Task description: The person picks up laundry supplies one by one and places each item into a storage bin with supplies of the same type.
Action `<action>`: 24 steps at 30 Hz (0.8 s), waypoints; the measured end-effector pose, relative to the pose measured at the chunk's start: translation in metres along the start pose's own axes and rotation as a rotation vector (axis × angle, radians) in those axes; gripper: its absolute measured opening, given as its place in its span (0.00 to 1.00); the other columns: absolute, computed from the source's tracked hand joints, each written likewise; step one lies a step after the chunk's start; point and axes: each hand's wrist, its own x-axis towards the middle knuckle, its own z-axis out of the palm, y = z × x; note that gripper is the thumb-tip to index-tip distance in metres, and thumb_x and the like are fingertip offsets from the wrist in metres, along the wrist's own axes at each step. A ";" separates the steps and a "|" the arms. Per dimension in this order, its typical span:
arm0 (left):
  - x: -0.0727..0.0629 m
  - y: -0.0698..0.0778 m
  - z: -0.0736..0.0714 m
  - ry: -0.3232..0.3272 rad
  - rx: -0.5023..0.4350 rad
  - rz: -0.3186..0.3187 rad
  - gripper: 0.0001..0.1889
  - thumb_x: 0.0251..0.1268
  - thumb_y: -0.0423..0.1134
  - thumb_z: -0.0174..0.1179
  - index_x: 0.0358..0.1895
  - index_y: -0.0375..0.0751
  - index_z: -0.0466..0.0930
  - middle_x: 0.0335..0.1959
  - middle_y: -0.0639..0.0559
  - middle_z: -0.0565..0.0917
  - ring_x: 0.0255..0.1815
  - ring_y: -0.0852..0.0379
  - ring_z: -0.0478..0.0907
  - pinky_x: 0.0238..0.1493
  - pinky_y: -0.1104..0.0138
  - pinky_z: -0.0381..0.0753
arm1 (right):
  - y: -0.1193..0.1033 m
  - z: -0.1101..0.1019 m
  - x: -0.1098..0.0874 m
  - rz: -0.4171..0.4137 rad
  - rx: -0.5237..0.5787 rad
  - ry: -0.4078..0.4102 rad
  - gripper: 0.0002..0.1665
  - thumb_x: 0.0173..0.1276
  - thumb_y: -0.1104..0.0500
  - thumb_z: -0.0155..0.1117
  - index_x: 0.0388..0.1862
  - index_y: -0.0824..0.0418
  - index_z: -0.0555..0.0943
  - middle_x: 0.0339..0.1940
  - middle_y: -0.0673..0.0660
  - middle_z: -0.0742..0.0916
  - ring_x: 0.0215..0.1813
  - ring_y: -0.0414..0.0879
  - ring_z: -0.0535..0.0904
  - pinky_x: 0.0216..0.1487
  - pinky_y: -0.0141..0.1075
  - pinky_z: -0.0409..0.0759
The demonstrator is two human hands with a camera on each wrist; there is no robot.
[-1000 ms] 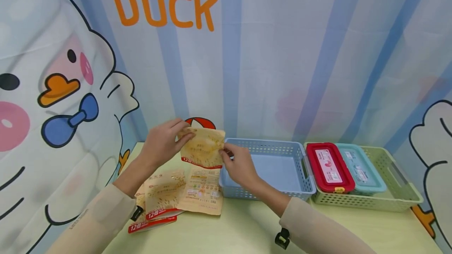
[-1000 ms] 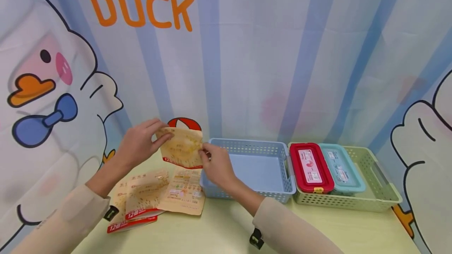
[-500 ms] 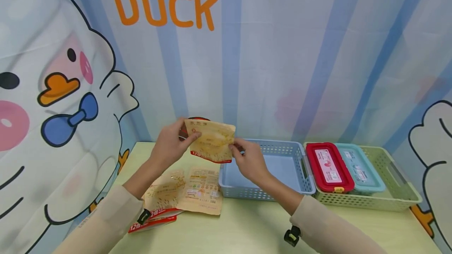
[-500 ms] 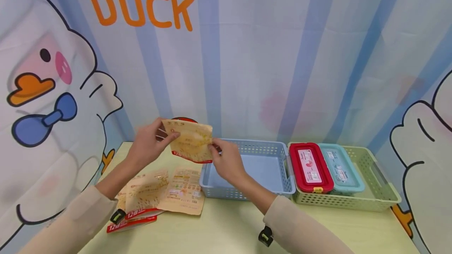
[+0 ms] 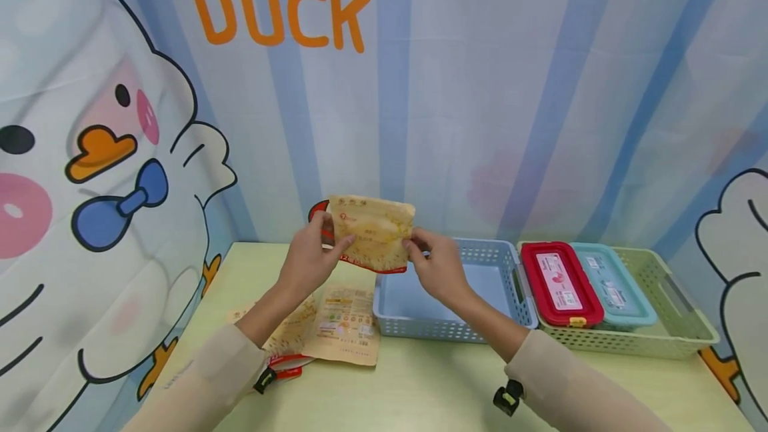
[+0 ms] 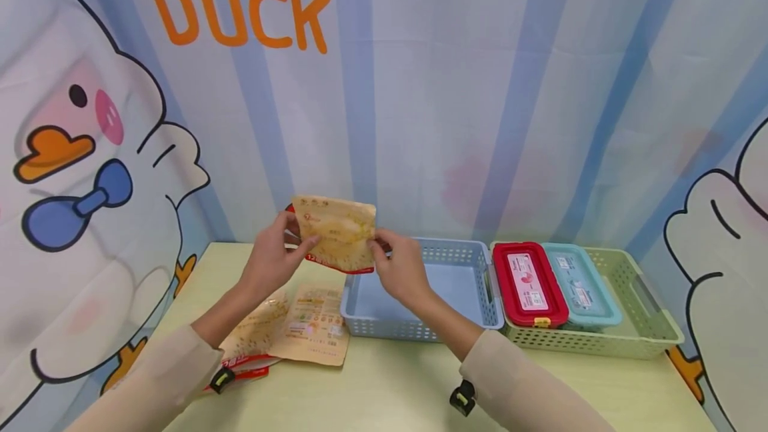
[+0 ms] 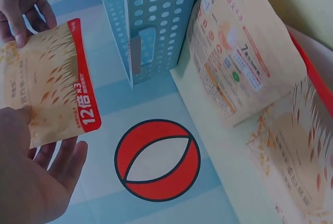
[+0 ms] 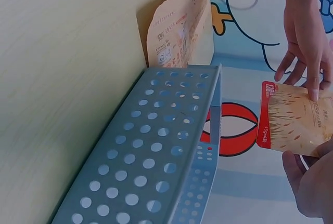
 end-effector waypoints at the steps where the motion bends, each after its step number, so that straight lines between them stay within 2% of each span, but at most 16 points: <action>1: 0.000 0.001 0.002 0.016 -0.003 0.005 0.23 0.74 0.50 0.69 0.58 0.40 0.72 0.39 0.48 0.82 0.42 0.49 0.88 0.38 0.58 0.88 | 0.000 -0.001 0.001 0.003 0.003 0.005 0.08 0.81 0.62 0.62 0.44 0.60 0.89 0.33 0.55 0.90 0.37 0.50 0.87 0.35 0.41 0.84; 6: 0.002 0.007 0.011 0.099 -0.024 0.033 0.23 0.73 0.51 0.70 0.54 0.41 0.69 0.36 0.48 0.80 0.39 0.52 0.86 0.37 0.59 0.88 | -0.004 -0.007 0.004 0.026 0.011 0.038 0.08 0.81 0.63 0.63 0.41 0.61 0.88 0.34 0.56 0.90 0.36 0.49 0.87 0.33 0.41 0.84; 12: 0.006 0.016 0.017 0.174 -0.034 0.065 0.23 0.73 0.52 0.70 0.53 0.41 0.69 0.39 0.48 0.81 0.40 0.50 0.85 0.38 0.59 0.87 | -0.012 -0.014 0.008 0.082 0.012 0.076 0.08 0.80 0.63 0.63 0.40 0.62 0.87 0.37 0.58 0.89 0.36 0.52 0.89 0.34 0.43 0.87; 15: 0.010 0.020 0.021 0.193 -0.049 0.083 0.23 0.73 0.52 0.69 0.53 0.41 0.70 0.41 0.49 0.80 0.40 0.51 0.84 0.38 0.59 0.87 | -0.014 -0.020 0.010 0.118 0.015 0.085 0.07 0.80 0.63 0.63 0.42 0.63 0.86 0.37 0.60 0.88 0.37 0.54 0.88 0.36 0.43 0.88; 20: 0.011 0.026 0.029 0.199 -0.053 0.075 0.22 0.74 0.53 0.68 0.53 0.41 0.71 0.43 0.49 0.79 0.40 0.53 0.82 0.37 0.58 0.86 | -0.013 -0.028 0.013 0.166 0.034 0.106 0.06 0.80 0.63 0.65 0.46 0.65 0.87 0.40 0.61 0.88 0.42 0.58 0.88 0.41 0.44 0.90; 24: 0.009 0.031 0.037 0.204 -0.061 0.078 0.22 0.74 0.49 0.69 0.56 0.39 0.71 0.46 0.46 0.79 0.41 0.50 0.80 0.40 0.56 0.85 | -0.010 -0.033 0.014 0.195 0.043 0.135 0.07 0.80 0.62 0.65 0.50 0.65 0.85 0.42 0.62 0.87 0.44 0.57 0.87 0.42 0.46 0.90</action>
